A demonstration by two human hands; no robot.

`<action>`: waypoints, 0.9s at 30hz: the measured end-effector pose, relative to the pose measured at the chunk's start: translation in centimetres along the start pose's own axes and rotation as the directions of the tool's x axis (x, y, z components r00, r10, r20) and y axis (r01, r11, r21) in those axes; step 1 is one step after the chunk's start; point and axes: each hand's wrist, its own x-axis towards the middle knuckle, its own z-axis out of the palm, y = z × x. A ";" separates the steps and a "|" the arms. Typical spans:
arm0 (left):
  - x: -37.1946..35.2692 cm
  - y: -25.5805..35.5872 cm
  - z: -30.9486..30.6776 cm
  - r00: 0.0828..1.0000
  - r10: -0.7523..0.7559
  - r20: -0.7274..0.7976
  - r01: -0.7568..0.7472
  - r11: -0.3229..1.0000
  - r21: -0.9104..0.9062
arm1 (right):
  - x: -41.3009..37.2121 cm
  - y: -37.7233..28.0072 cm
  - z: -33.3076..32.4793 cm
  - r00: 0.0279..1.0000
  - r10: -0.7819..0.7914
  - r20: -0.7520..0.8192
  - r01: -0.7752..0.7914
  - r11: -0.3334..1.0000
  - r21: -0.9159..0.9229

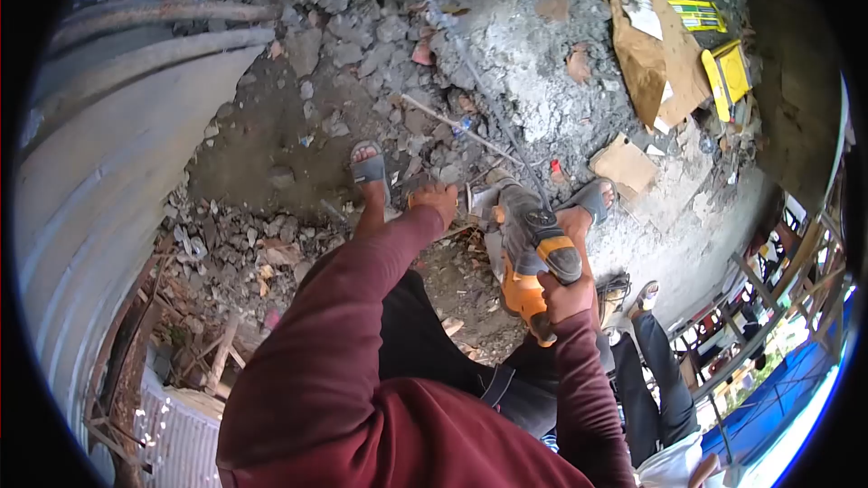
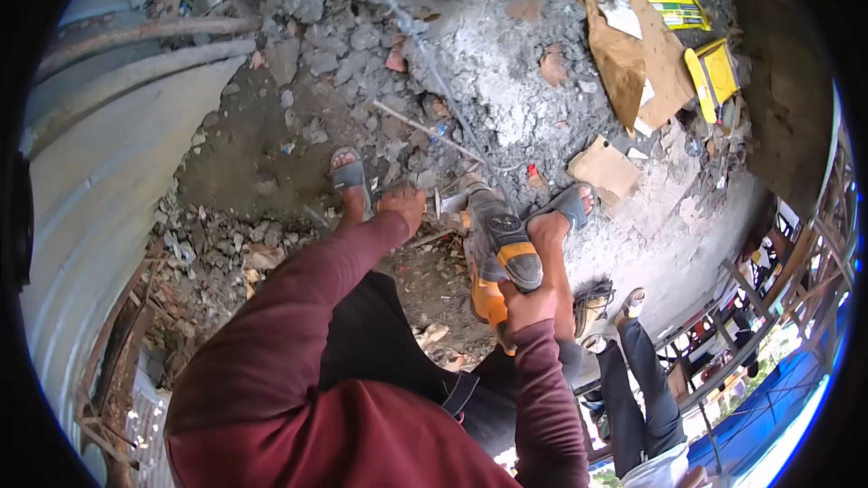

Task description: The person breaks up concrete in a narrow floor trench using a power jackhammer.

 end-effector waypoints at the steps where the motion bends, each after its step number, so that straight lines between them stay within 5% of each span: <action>1: 0.5 0.7 -0.7 0.999 -0.034 -0.032 0.037 0.995 0.094 | 0.5 0.2 -0.4 0.999 -0.022 -0.028 0.022 1.000 0.003; 7: 1.7 3.0 -0.5 0.975 -0.217 0.049 0.210 0.970 0.122 | 1.0 -1.0 -1.9 0.998 0.017 -0.057 -0.031 0.969 -0.246; 11: 1.6 2.5 -0.5 0.958 -0.272 0.089 0.261 0.958 0.116 | 0.6 -0.6 -0.4 0.997 -0.060 -0.039 0.054 0.987 -0.153; 19: 2.8 2.0 -2.7 0.958 -0.268 0.107 0.257 0.961 0.106 | 3.1 -0.1 -0.6 0.997 0.045 -0.069 -0.056 0.985 -0.165; 27: 3.3 3.1 -3.1 0.939 -0.313 0.141 0.297 0.947 0.124 | 5.1 -1.9 -1.7 0.986 -0.112 -0.123 0.071 0.952 -0.299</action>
